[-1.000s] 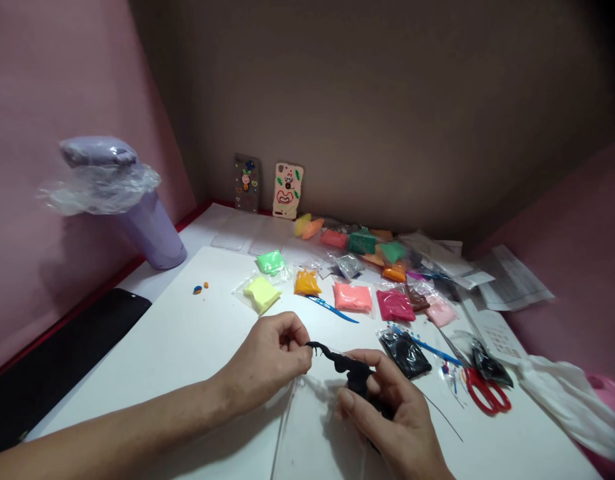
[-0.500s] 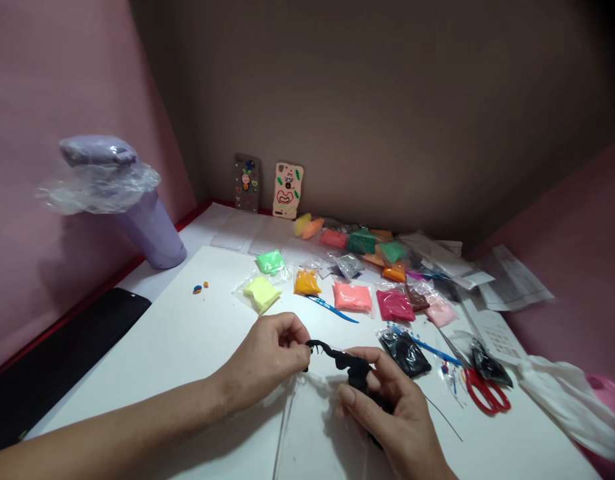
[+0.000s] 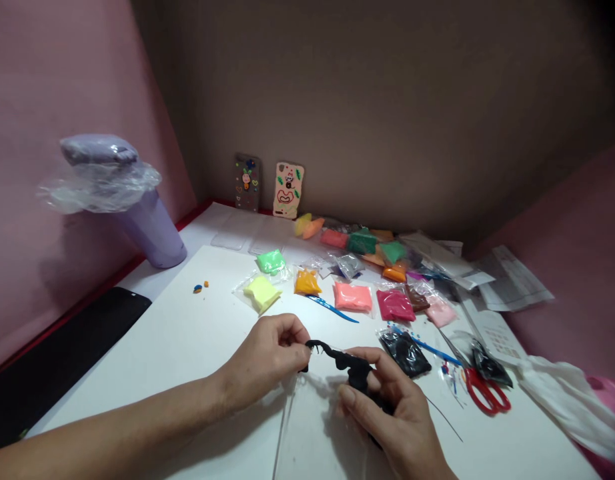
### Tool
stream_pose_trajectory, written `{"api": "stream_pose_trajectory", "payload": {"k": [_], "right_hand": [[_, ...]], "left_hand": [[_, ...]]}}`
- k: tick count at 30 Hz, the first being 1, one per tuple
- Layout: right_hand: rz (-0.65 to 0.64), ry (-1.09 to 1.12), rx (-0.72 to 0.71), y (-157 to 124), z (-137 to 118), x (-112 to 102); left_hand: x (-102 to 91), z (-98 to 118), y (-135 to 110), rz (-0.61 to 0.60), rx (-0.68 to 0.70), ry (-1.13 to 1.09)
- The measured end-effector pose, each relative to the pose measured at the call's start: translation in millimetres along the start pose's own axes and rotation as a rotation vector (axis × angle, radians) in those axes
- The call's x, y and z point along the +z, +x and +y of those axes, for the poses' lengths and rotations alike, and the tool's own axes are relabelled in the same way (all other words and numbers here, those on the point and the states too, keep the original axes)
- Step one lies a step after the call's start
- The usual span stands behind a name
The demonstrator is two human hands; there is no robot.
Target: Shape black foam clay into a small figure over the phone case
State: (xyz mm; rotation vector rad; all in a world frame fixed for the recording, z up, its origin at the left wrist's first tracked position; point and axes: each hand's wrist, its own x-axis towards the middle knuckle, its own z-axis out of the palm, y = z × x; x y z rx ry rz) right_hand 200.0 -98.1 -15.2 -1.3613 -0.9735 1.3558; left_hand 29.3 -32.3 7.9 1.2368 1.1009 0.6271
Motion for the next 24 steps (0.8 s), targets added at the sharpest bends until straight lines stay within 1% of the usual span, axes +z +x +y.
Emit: {"api": "stream_pose_trajectory", "payload": {"k": [9,18,21,24], "right_hand": [[-0.023,0.004,0.026,0.9,0.9,-2.5],[-0.050,0.033,0.050,2.2,1.1,-4.6],[-0.063,0.055,0.050,3.0,1.8,-5.2],[-0.076,0.051,0.052,3.5,2.7,-5.4]], "left_hand": [[2.2,1.8,-1.8,0.011,-0.025,-0.030],[1.1,2.5,0.3,0.012,0.000,0.025],[-0.9,1.4,1.1,-0.006,0.041,0.029],[-1.4,-2.8,2.0,0.002,0.089,0.072]]}}
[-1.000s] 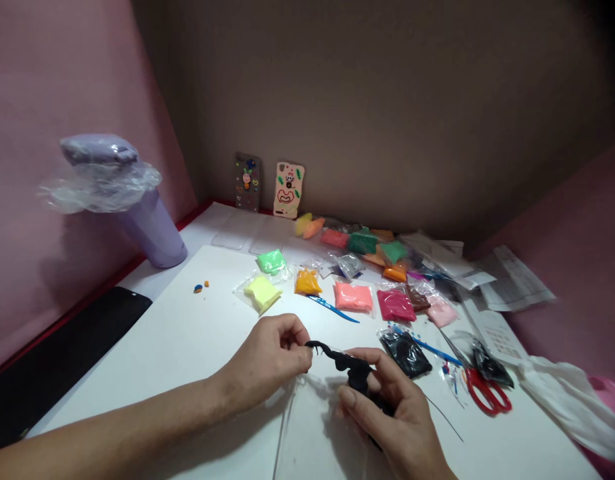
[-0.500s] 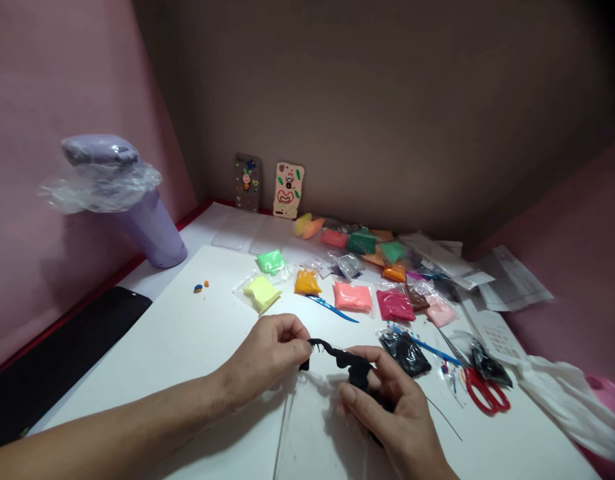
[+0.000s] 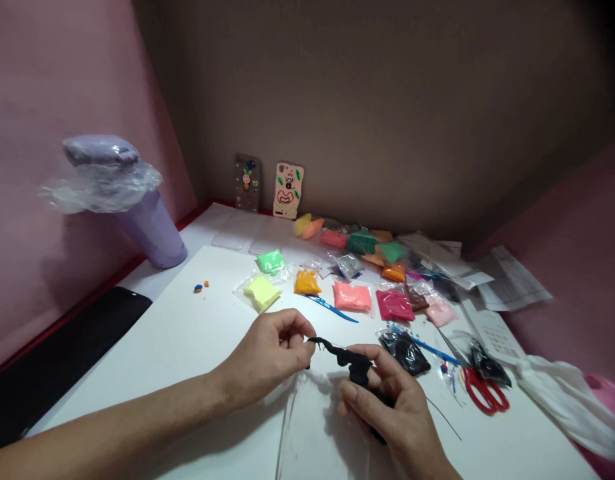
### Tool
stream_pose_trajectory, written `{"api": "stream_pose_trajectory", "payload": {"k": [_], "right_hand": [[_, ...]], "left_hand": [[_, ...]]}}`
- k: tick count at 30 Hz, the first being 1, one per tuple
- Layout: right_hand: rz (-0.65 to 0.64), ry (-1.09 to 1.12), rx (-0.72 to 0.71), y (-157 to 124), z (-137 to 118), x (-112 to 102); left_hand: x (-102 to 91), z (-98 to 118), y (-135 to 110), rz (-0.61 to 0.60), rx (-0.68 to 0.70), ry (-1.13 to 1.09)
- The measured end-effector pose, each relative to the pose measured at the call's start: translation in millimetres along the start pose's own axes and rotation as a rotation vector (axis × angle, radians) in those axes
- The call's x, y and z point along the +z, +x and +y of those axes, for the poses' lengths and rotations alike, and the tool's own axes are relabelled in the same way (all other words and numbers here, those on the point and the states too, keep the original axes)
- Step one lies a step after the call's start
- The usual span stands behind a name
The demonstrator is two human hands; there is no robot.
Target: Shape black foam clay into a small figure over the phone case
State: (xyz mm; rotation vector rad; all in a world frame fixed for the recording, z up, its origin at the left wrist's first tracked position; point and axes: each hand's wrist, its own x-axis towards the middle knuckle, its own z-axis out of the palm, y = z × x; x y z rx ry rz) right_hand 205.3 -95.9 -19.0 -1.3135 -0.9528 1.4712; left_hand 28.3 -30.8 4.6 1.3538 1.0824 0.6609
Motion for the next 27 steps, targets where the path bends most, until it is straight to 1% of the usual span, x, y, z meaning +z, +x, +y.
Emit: {"api": "stream_pose_trajectory", "payload": {"k": [5,14,22,27], "right_hand": [[0.005,-0.020,-0.014,-0.2,1.5,0.3],[0.012,-0.030,-0.009,-0.7,0.8,0.8],[0.026,-0.026,-0.009,-0.1,2.2,0.8],[0.024,-0.027,-0.013,-0.6,0.2,1.5]], "left_hand": [[2.1,-5.3,-1.1,-0.004,0.001,0.023],[1.3,-0.8,-1.7,-0.016,0.000,0.013],[0.3,-3.3,0.2,-0.012,0.019,0.032],[-1.0,0.6,0.1,-0.037,-0.031,-0.024]]}}
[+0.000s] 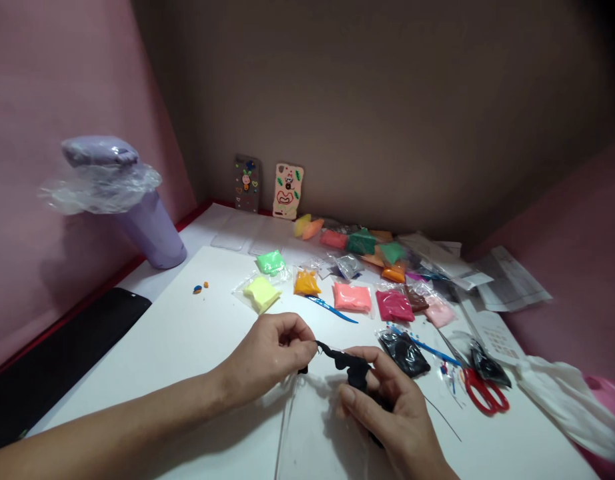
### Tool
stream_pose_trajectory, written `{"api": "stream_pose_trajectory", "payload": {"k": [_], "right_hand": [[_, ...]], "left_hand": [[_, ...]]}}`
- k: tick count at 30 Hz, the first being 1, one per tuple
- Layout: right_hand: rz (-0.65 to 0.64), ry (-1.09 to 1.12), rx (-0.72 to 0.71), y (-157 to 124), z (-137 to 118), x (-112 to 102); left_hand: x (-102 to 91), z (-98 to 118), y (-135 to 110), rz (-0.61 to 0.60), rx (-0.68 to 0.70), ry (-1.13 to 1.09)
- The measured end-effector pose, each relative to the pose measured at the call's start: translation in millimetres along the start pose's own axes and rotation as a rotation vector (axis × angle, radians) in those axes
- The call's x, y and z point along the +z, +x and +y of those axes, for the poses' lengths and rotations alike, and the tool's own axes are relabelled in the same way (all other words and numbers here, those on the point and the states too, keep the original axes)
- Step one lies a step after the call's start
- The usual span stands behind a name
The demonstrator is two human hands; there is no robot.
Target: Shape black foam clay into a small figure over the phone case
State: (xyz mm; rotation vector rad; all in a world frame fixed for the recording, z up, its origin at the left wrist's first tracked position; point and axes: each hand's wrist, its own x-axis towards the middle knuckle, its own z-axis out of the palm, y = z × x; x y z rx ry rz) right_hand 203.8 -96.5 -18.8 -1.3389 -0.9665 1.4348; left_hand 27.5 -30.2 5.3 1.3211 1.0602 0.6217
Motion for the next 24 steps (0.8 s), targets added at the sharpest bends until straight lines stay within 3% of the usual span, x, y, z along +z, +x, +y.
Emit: {"api": "stream_pose_trajectory", "payload": {"k": [5,9,13,24], "right_hand": [[0.018,-0.009,-0.017,-0.6,-1.2,1.0],[0.052,-0.011,-0.038,-1.7,-1.5,2.1],[0.100,-0.042,-0.056,-4.5,-3.2,4.3],[0.162,-0.127,-0.116,-8.5,-3.6,10.2]], "left_hand": [[1.2,2.5,1.0,-0.004,-0.097,-0.072],[5.2,1.3,-1.4,-0.038,-0.169,-0.301],[11.6,-1.4,-5.0,0.012,-0.212,-0.480],[17.6,-5.2,-9.9,0.053,-0.233,-0.586]]}}
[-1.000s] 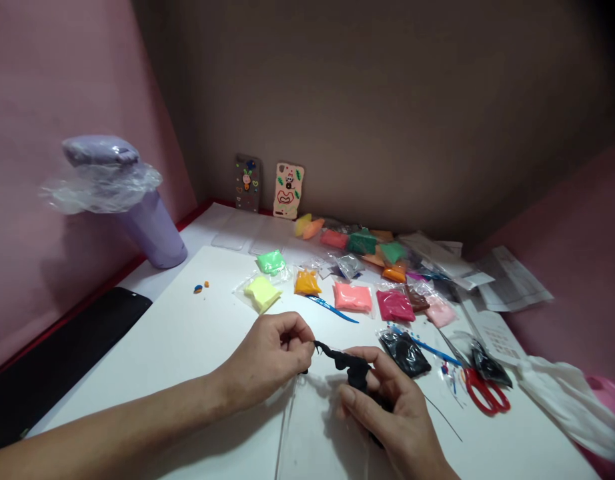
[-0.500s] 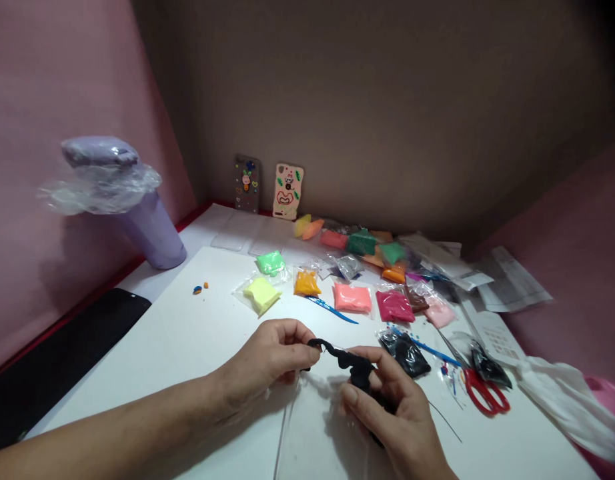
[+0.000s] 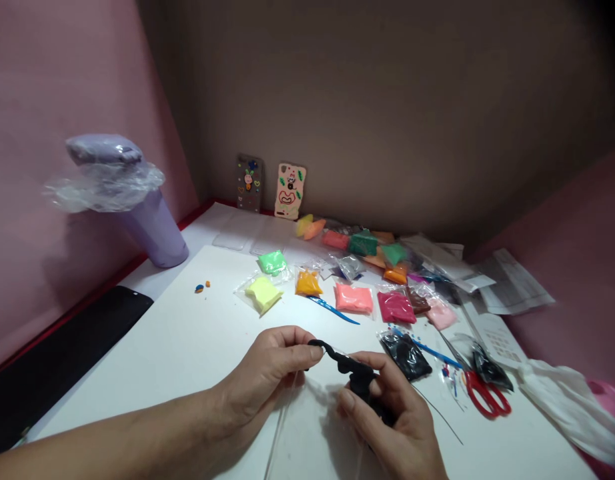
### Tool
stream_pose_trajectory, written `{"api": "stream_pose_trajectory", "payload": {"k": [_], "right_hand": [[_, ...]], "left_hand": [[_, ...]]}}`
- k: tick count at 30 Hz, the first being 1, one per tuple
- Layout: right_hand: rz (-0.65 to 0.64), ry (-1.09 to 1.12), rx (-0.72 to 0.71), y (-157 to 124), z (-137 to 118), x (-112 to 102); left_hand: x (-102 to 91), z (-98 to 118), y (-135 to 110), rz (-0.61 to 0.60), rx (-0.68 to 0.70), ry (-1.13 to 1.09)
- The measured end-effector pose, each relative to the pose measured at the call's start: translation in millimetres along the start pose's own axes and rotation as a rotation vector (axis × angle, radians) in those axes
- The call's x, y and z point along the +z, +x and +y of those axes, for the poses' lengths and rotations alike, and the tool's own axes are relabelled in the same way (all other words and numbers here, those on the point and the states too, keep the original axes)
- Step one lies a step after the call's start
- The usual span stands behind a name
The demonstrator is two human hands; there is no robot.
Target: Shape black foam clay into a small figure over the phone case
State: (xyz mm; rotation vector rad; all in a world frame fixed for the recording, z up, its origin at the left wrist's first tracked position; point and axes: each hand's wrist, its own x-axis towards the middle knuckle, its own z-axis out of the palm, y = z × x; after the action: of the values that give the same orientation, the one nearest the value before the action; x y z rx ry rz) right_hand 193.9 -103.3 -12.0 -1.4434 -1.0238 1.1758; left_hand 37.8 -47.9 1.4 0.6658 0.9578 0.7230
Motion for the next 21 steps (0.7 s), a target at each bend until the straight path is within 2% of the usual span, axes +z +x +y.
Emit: {"api": "stream_pose_trajectory", "payload": {"k": [13,21], "right_hand": [[-0.040,-0.086,-0.042,-1.0,0.9,-0.7],[-0.021,-0.058,-0.037,-1.7,-0.5,0.4]], "left_hand": [[1.6,-3.6,0.6,-0.014,-0.009,-0.058],[2.7,2.7,0.7,-0.006,-0.038,-0.015]]}}
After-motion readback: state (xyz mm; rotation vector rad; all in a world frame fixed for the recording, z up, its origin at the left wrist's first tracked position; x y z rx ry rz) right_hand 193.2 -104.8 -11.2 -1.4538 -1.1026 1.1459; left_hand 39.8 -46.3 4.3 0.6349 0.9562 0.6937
